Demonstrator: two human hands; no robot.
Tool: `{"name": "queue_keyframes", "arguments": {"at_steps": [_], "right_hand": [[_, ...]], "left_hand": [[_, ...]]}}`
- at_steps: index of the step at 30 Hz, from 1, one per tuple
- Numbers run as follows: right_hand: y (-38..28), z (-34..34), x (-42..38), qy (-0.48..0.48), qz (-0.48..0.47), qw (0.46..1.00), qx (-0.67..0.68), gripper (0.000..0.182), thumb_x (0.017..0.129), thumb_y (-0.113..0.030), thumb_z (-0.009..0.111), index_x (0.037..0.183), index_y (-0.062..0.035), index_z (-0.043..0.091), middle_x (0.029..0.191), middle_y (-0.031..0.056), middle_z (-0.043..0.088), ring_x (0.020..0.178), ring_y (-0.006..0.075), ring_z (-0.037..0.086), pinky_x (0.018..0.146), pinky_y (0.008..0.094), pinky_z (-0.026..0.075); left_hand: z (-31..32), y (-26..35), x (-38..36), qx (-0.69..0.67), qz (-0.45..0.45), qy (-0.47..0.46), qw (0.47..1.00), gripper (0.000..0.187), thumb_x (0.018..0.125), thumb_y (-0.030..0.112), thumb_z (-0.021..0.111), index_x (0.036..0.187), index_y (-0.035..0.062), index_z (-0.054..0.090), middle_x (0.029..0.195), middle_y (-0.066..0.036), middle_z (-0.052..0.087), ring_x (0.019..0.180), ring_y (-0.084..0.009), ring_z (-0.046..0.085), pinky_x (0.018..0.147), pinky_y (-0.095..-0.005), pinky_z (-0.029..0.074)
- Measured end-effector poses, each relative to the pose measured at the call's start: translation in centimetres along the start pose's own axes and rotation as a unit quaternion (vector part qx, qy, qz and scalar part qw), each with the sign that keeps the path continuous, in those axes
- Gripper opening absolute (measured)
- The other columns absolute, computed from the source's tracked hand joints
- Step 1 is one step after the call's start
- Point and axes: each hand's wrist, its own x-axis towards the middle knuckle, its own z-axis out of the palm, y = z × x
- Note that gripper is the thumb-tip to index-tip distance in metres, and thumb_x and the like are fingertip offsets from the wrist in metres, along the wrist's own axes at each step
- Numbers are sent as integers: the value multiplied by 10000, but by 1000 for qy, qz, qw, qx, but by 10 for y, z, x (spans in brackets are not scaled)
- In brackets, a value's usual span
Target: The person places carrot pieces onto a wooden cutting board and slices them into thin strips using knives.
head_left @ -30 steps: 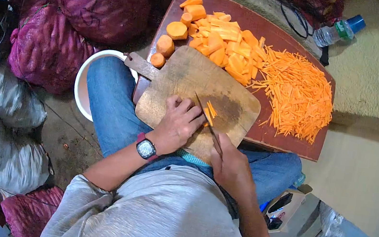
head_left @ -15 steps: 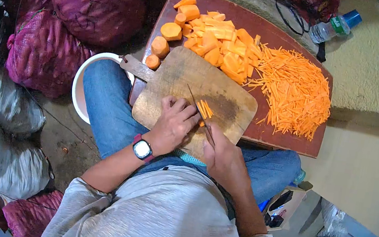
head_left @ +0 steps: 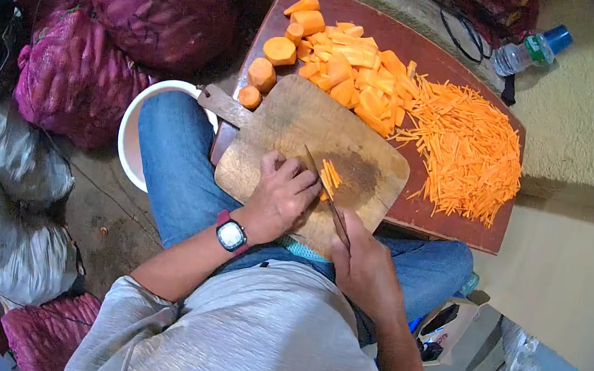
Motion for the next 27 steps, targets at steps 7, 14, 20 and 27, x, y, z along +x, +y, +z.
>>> {"name": "queue_keyframes", "arguments": {"at_steps": [7,14,20,27], "right_hand": [[0,8,21,12,15,999,38,385,1062,-134,569,1427,-23,523,1103,367,693,1070,576,668,869,587,558],[-3,6,1,14,33,999,20,380,1053,-119,585,1414,-13,531,1081,366,696,1054,581,669,860,583,556],[-2,3,11,16,36,998,55,386,1056,-118,581,1423,-5,541,1085,368,699,1059,585,670,871,581,556],[3,9,17,28,15,999,43,418,1052,-159,585,1439,-32,491,1059,369,709,1014,577,691,851,638,551]], "left_hand": [[2,2,-1,12,-8,7,1000,362,779,162,747,1111,19,771,1019,-85,626,1054,-295,591,1008,-521,393],[1,3,-1,25,2,1,1000,353,798,160,743,1120,19,772,1023,-83,626,1060,-296,589,1004,-525,397],[1,2,-2,27,-12,-1,1000,352,802,169,742,1123,26,775,1037,-80,638,1065,-296,590,1007,-523,395],[4,3,-4,19,-14,8,1000,354,820,173,709,1139,36,779,1036,-75,646,1065,-295,601,996,-528,399]]}}
